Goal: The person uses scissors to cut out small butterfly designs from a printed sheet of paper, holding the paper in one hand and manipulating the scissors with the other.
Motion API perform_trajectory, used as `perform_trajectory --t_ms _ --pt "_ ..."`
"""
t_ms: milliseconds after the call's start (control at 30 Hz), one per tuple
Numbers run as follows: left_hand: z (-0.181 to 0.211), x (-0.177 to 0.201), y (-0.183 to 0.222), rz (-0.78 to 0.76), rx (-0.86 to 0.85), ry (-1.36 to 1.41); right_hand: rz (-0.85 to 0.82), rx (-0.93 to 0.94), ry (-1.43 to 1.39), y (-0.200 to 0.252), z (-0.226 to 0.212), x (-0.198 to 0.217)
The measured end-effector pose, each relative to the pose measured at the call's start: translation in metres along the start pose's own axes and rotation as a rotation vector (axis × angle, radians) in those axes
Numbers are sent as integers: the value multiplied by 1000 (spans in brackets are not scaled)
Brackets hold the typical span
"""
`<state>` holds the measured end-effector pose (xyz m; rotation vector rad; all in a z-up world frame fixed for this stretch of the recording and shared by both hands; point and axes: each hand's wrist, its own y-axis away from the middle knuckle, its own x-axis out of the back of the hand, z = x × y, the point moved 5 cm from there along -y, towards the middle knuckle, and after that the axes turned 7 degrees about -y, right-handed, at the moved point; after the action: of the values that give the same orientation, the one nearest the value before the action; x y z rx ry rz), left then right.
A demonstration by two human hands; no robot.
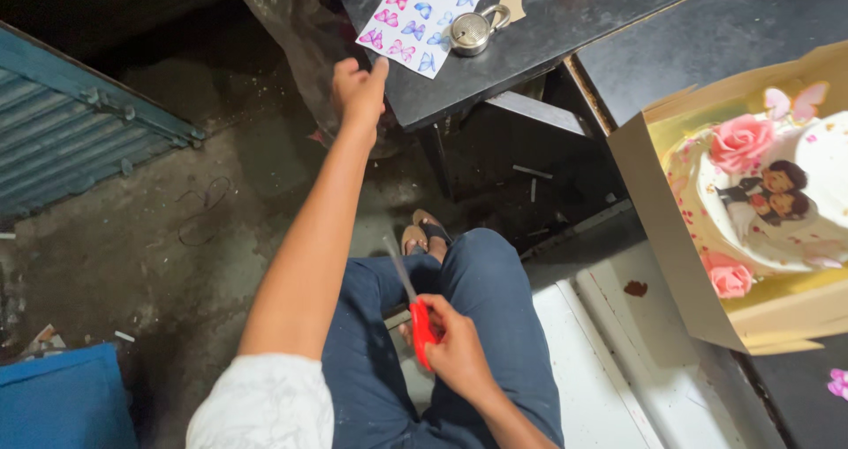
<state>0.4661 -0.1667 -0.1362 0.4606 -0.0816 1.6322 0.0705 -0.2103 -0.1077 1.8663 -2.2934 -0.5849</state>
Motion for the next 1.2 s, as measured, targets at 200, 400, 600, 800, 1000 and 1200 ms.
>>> perform_trajectory --t_ms 200,400,600,800,1000,1200 --pt "28 -2 -47 323 -328 -216 -43 19 77 -7 -12 -5" --pt "28 8 -69 147 -170 -244 -52 -67 173 -10 -7 -9" --pt "45 -2 -60 44 -165 -137 -76 -37 218 -11 -10 -13" --pt "46 14 -25 -57 -262 169 -88 -79 6 -12 7 -13" --pt "27 97 63 -103 -274 219 -154 -103 -296 -13 24 -11" --pt "32 190 165 -60 -256 232 -163 24 -389 -5 13 -2"
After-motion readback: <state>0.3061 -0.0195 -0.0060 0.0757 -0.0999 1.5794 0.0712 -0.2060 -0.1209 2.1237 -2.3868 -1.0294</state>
